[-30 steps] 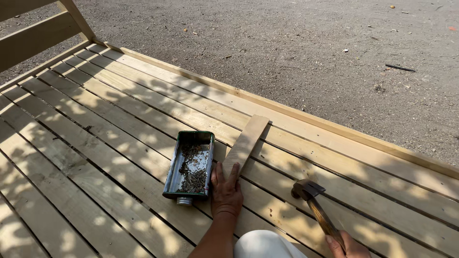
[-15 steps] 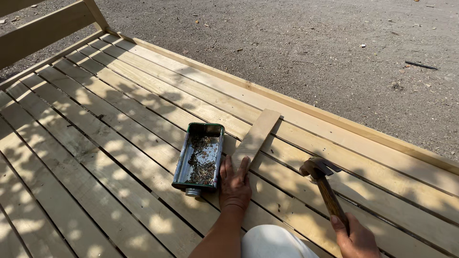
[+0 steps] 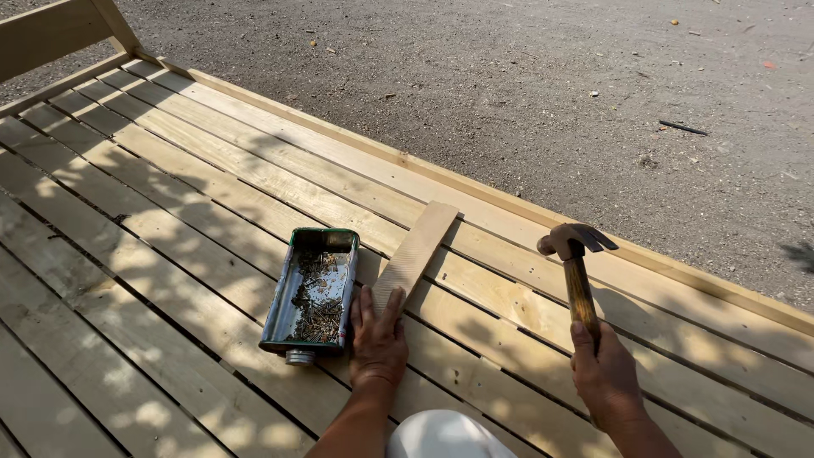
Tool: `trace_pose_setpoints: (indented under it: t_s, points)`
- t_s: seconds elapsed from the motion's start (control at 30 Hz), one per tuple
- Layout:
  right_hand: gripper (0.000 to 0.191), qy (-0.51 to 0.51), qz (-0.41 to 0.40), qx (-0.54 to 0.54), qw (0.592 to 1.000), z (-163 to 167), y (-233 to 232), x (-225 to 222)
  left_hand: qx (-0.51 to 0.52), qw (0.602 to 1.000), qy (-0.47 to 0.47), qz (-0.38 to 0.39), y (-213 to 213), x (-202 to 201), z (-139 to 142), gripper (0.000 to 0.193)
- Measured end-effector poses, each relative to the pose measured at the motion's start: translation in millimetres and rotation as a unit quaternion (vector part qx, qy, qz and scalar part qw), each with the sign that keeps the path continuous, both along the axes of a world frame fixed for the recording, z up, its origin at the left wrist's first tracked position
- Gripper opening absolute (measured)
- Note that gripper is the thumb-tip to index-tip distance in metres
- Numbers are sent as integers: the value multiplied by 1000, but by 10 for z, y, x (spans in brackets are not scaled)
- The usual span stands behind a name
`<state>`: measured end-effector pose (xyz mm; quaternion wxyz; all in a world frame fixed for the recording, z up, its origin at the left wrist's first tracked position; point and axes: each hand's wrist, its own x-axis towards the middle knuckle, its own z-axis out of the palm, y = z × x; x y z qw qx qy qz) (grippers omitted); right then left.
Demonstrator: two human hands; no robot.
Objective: The person hammers nails into a wooden pallet using a hammer and a small block of wood as a guide. They then use a chisel to smooth the edges of the pallet.
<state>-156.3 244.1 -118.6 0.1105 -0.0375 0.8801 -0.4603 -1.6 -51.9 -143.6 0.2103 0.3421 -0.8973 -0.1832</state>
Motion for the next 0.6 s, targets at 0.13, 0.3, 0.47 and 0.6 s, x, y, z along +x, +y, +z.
trace_pose_setpoints:
  t_s: [0.13, 0.3, 0.47, 0.6]
  points:
    - [53, 87, 54, 201, 974, -131, -119, -254, 38, 999, 18, -2, -11, 10, 11, 58]
    - [54, -134, -37, 46, 989, 17, -90, -354, 44, 999, 7, -4, -8, 10, 39, 59]
    - [53, 10, -53, 14, 998, 74, -212, -215, 26, 1000, -3, 0, -18, 4, 71, 55]
    - [51, -19, 11, 134, 991, 53, -230, -250, 40, 999, -21, 3, -27, 11, 56, 58]
